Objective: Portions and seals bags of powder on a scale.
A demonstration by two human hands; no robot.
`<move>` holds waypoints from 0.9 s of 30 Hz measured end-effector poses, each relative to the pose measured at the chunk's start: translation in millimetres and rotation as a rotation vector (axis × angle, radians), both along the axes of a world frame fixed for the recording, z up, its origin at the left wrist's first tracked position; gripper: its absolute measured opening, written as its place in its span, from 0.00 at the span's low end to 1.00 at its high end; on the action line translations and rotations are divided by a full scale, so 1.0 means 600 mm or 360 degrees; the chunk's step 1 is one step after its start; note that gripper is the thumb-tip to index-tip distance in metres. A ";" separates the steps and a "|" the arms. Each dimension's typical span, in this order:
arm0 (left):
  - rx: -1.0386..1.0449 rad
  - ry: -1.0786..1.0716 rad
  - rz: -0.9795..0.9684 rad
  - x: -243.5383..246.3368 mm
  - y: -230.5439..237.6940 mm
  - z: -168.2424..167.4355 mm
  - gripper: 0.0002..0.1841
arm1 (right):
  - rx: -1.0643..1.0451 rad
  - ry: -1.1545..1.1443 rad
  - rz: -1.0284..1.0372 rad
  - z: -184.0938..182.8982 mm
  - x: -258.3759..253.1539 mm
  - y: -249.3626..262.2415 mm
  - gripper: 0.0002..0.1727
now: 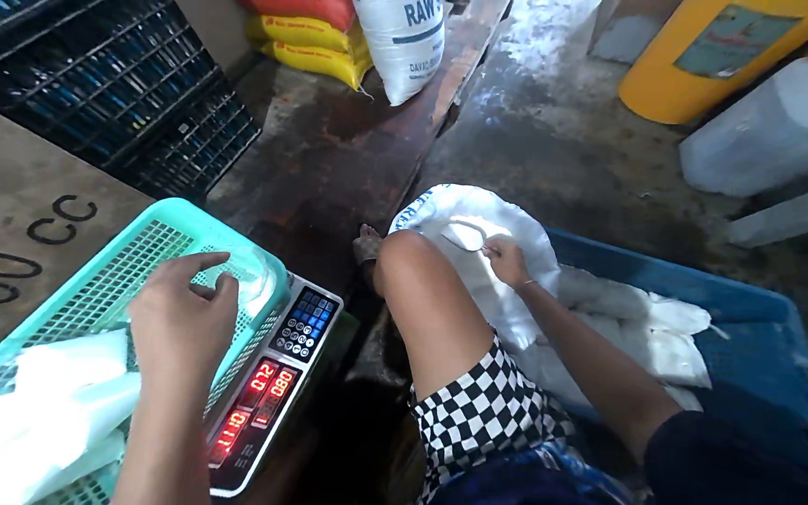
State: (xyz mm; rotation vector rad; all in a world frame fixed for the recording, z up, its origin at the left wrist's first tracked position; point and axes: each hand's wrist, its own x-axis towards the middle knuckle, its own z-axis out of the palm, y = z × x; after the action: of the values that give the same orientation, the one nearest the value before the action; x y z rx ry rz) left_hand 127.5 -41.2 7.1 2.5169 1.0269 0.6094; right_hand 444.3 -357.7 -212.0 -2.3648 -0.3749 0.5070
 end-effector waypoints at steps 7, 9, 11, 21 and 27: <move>-0.0050 0.0048 0.0012 0.005 -0.012 0.011 0.12 | -0.0061 -0.0176 0.0131 0.060 0.017 0.008 0.16; -0.0043 0.0069 -0.0006 0.005 -0.012 0.008 0.12 | -0.0036 -0.0225 0.0150 0.080 0.016 0.020 0.15; -0.0025 0.0079 -0.0014 0.006 -0.011 0.006 0.13 | 0.0000 -0.0248 0.0187 0.107 0.012 0.035 0.15; -0.0247 -0.0062 0.0023 0.006 -0.007 0.010 0.12 | 0.0443 -0.0328 0.0622 0.251 -0.007 0.161 0.12; -0.0432 -0.0084 0.0024 0.004 0.004 0.015 0.14 | 0.0554 -0.0270 0.1029 0.332 -0.060 0.247 0.10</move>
State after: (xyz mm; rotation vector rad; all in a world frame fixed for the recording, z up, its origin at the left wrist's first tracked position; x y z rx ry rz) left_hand 129.8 -39.0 15.8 2.2480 1.0349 0.5007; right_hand 408.4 -209.3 -12.5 -1.9190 -1.2209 0.4782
